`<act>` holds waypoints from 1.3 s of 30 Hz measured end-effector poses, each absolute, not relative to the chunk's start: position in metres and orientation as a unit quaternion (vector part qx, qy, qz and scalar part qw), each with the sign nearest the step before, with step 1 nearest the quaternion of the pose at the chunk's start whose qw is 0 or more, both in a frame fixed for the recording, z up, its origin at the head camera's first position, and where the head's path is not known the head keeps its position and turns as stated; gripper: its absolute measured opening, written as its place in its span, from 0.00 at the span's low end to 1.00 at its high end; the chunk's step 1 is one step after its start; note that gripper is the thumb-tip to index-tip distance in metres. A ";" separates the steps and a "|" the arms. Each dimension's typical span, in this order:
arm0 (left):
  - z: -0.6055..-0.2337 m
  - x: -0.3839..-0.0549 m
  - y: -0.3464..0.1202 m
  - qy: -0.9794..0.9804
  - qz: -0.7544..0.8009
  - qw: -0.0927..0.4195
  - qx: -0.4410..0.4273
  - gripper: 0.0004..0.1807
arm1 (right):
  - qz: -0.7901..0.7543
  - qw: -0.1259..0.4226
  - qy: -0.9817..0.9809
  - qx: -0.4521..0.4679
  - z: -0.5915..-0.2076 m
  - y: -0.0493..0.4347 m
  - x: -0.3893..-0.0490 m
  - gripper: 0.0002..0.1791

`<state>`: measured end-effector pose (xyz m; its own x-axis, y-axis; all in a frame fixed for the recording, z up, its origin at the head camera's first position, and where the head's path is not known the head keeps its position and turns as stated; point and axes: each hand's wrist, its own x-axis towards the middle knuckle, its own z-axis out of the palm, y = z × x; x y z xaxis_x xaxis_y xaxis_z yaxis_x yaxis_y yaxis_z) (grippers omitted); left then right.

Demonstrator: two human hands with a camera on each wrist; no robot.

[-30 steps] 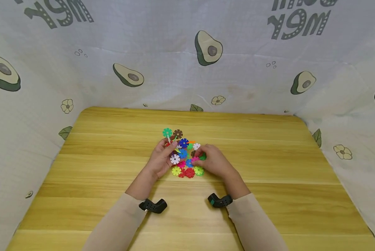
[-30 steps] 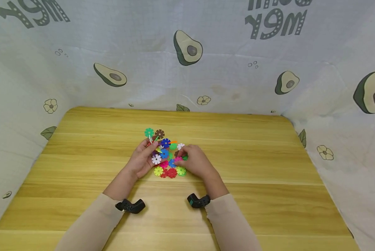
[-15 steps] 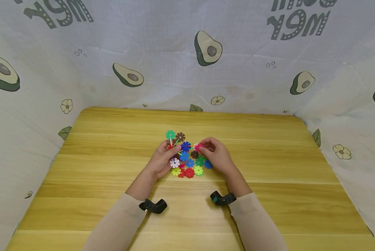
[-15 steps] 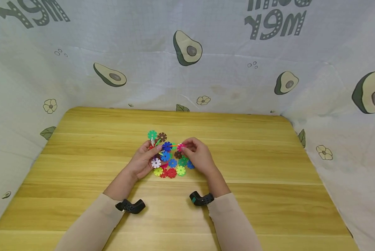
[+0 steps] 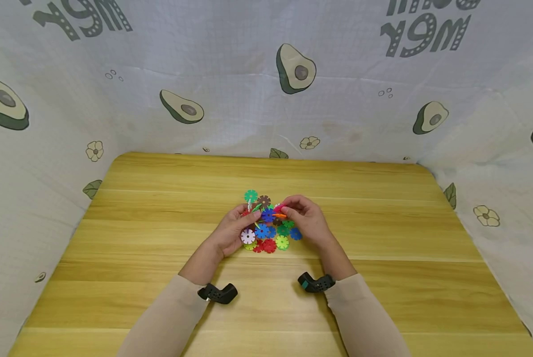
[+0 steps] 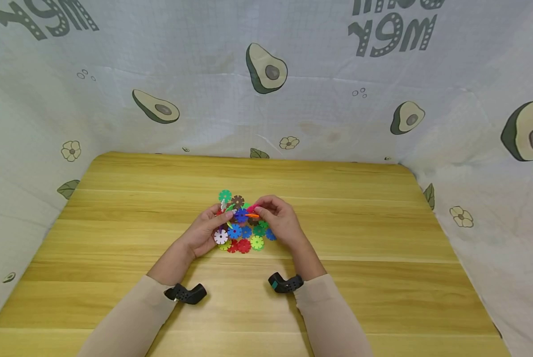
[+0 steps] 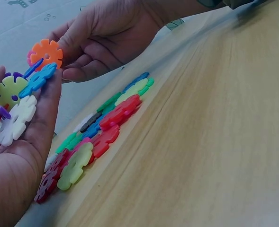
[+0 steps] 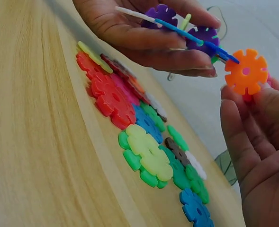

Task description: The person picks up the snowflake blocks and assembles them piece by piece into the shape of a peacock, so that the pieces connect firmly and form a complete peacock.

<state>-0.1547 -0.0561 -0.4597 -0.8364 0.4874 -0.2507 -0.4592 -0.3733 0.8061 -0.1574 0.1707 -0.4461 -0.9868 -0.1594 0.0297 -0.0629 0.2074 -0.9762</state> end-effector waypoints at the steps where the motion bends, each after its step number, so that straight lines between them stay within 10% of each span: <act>1: -0.459 -0.155 -0.056 0.479 0.830 0.287 0.016 0.24 | -0.625 0.038 0.776 -0.078 -0.446 0.171 -0.157 0.11; 18: -0.460 -0.155 -0.057 0.513 0.817 0.262 0.008 0.27 | -0.573 -0.025 0.806 -0.144 -0.450 0.160 -0.153 0.06; 39: -0.460 -0.155 -0.057 0.446 0.866 0.225 -0.013 0.18 | -0.320 0.079 0.941 -0.074 -0.446 0.190 -0.161 0.17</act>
